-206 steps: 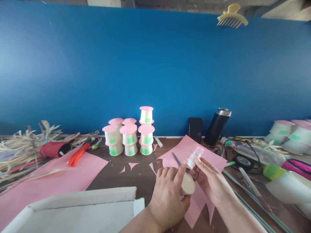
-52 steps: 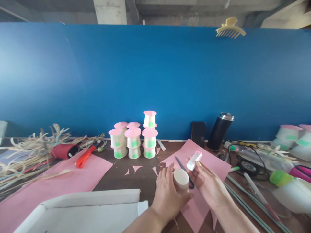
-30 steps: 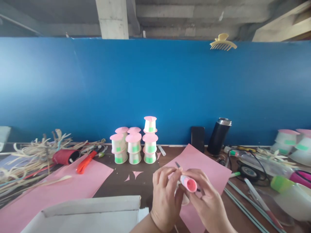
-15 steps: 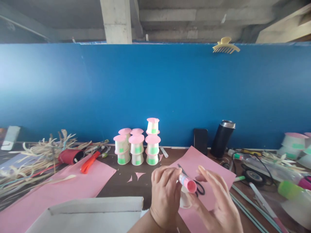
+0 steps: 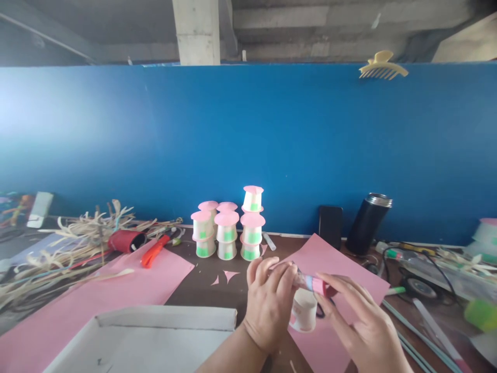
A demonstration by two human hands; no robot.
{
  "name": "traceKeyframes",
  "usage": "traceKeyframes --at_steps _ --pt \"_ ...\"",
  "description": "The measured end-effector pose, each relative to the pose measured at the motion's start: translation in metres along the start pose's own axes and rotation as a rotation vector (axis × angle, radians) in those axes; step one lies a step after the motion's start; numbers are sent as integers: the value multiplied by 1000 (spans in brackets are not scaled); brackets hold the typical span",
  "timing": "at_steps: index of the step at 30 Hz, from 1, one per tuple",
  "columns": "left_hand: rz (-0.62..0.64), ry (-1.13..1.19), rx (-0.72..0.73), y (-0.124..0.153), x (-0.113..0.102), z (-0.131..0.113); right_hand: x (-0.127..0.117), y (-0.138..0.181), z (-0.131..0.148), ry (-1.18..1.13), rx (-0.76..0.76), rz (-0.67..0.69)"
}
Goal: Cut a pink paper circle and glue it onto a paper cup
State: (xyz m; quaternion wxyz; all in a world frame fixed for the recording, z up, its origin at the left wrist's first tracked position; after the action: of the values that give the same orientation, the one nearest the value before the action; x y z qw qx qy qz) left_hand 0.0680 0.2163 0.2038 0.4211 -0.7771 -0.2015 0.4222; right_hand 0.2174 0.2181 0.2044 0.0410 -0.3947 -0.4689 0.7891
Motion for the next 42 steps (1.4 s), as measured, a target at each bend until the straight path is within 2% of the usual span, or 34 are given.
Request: traceKeyframes --at_steps 7,16,26,30,32,34,37,38,40,42 --pt "93 -69 5 2 11 1 5 2 -14 43 23 87" --pt "46 -62 108 7 6 -7 10 1 -21 -74 225 176" --pt "41 -97 26 1 4 3 9 -1 -29 -46 224 123" --pt "28 -101 62 4 5 0 16 1 -23 -141 223 130" --pt "-21 -115 68 4 1 -2 18 2 -22 -198 260 99" --pt "-101 -110 -7 3 -5 5 15 3 -29 -237 356 31" --pt "-170 31 -301 3 -10 36 8 9 -45 -340 513 -115" --pt "-147 129 -412 4 -5 47 8 12 -49 -389 551 -151" --pt "-20 409 -608 8 14 63 10 16 -53 -472 599 -184" --pt "147 766 -744 12 38 63 18 20 -52 -536 621 -160"
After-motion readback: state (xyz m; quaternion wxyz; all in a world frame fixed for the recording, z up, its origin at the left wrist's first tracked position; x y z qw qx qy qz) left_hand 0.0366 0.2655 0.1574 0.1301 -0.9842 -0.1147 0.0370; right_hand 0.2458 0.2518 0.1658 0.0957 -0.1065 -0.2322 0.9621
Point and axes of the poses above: each hand's wrist, its own y-axis away from the middle knuckle, its own x-axis out of the palm, z = x × y, the point moved 10 cm from there along -y, towards the middle knuckle, and after that the axes turned 6 degrees about -x, right-handed, at the moved point
